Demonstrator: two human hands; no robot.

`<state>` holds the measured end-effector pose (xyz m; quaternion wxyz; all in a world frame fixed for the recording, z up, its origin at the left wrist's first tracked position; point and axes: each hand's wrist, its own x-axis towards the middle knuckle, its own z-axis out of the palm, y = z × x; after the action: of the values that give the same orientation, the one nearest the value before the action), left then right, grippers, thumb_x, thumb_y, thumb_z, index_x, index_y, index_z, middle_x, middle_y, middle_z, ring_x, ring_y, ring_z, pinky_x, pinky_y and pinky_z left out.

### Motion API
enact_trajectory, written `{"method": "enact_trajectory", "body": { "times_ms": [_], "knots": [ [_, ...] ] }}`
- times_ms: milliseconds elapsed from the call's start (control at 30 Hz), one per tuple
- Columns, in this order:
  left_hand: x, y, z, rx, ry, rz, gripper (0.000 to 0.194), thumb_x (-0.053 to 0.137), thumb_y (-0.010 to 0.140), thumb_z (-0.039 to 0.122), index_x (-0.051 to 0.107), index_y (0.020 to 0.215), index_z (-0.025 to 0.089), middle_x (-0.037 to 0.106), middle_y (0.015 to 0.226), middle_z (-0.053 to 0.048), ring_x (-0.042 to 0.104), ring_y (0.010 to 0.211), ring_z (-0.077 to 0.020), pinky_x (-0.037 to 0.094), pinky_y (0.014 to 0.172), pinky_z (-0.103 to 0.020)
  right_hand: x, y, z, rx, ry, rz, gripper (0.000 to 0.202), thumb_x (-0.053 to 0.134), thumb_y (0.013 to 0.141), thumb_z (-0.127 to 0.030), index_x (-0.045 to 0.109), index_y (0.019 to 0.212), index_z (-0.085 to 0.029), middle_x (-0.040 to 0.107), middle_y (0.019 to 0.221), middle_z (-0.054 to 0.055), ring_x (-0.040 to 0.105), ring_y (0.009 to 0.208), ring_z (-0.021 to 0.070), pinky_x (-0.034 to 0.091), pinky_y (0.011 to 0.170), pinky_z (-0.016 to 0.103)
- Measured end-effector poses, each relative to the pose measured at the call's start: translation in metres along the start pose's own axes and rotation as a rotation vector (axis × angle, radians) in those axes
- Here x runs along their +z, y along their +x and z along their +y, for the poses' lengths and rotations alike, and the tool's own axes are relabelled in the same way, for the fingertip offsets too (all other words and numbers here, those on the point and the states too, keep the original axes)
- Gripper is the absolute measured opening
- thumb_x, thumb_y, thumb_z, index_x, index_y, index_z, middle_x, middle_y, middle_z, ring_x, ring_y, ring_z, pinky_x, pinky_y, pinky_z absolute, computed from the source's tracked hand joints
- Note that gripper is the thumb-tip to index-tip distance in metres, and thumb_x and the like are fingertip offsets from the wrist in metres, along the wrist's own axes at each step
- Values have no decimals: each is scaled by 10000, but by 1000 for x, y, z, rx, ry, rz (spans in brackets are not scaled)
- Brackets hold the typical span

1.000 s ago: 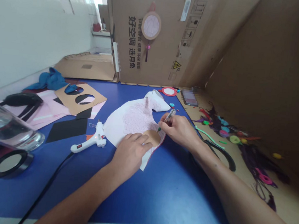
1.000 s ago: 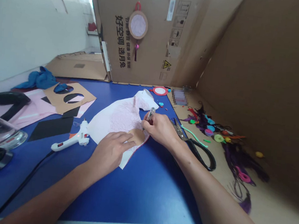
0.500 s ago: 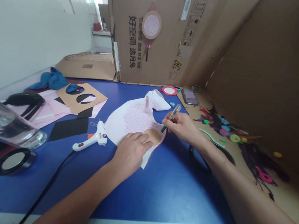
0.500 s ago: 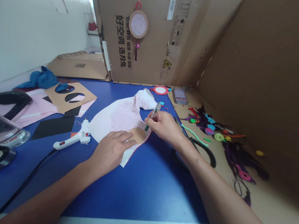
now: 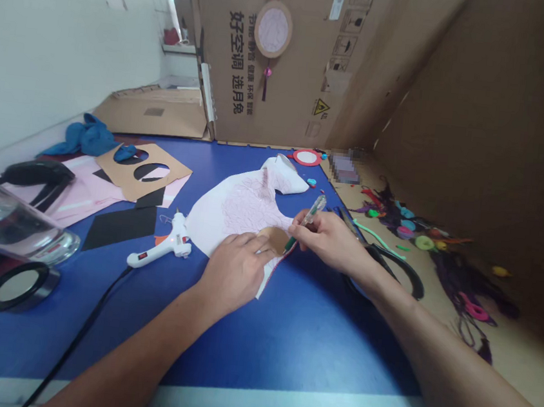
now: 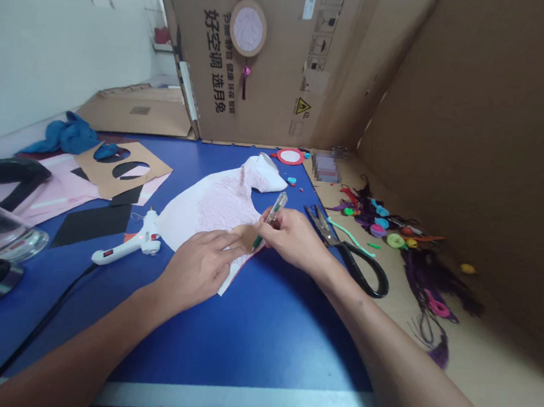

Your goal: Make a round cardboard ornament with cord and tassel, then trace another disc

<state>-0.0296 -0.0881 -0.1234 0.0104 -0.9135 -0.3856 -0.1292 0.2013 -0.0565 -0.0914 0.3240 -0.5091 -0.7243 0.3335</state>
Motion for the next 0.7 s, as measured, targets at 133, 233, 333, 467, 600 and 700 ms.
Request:
{"method": "enact_trajectory", "body": {
  "times_ms": [133,233,333,467,600,700],
  "knots": [
    [-1,0,1,4,-2,4,413,558,963,107,751,1303,240,738,1359,-97,693,1182,-289,574,1014,-498,1,0,3,6,-12,-4,273,604,945,-387,646,749,-202,627,606,-22,507,561,137,359,585,282],
    [-2,1,1,5,-11,1,396,566,975,120,751,1302,245,735,1366,-87,691,1189,-284,571,1015,-487,0,1,5,3,-24,-4,257,600,934,-365,647,741,-203,629,605,-20,516,562,138,360,589,283],
    [-4,1,2,-10,-27,-10,337,573,1015,181,760,1288,247,739,1358,-80,688,1199,-291,569,1020,-496,-2,2,7,-1,-31,1,258,595,928,-359,648,730,-203,627,601,-18,525,566,143,361,591,284],
    [-4,1,2,-15,-37,-20,302,582,1040,230,764,1280,247,740,1353,-79,680,1216,-297,562,1034,-505,-2,2,8,3,-31,-4,253,603,923,-371,658,744,-201,626,601,-20,527,565,143,363,592,284],
    [-3,0,2,-13,-37,-10,299,585,1041,227,761,1282,242,733,1367,-83,676,1223,-298,559,1037,-506,-1,3,7,4,-33,-11,258,597,921,-365,653,729,-202,621,590,-17,519,557,142,361,592,287],
    [-3,0,2,-12,-35,-5,293,589,1039,228,762,1274,239,734,1360,-87,677,1224,-298,563,1033,-507,-1,3,7,4,-40,-21,273,597,921,-363,641,704,-205,614,581,-17,515,552,142,358,587,287]
  ]
}}
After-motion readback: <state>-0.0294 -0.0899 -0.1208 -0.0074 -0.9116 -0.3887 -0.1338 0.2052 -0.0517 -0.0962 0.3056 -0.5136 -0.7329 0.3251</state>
